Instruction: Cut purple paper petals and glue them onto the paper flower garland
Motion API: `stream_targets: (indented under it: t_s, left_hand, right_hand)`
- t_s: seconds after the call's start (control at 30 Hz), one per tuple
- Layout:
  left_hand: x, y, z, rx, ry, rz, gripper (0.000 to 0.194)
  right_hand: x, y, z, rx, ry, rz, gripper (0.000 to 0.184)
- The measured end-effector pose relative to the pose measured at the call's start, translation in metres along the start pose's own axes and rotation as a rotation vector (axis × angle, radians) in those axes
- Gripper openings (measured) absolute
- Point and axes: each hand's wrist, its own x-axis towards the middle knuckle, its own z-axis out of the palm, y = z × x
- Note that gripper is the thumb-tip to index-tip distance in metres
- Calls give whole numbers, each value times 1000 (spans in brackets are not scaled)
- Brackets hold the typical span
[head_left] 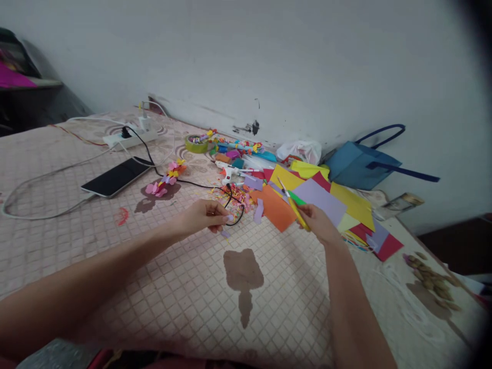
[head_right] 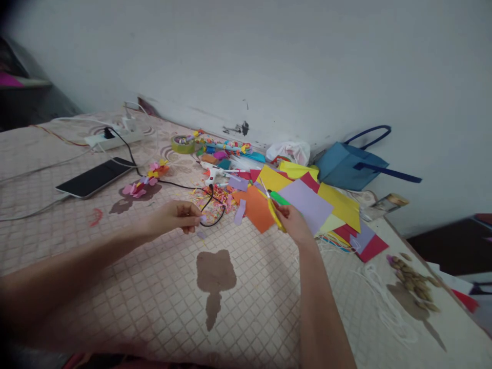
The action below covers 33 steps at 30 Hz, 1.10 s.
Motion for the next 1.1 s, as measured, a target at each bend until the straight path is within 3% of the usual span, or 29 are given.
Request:
stream_targets:
  t_s: [0.1, 0.2, 0.33, 0.43, 0.7, 1.1]
  left_hand:
    - [0, -4, 6, -179, 20, -52, 26]
    - [0, -9, 12, -329, 21, -90, 27]
    - [-2, -14, 17, -364, 2, -124, 26]
    - [-6, -13, 23, -315, -32, -131, 25]
    - [-9, -10, 29, -135, -67, -109, 23]
    - [-8, -19, 32, -79, -88, -87, 27]
  right_hand:
    - [-6, -26, 12, 297, -75, -3, 34]
    - [-25, -56, 44, 510, -108, -7, 33]
    - [-59, -90, 88, 749, -253, 55, 32]
    - [-75, -101, 105, 901, -297, 144, 34]
    - [-78, -99, 112, 968, -212, 156, 30]
    - [-81, -104, 110, 942, -178, 128, 29]
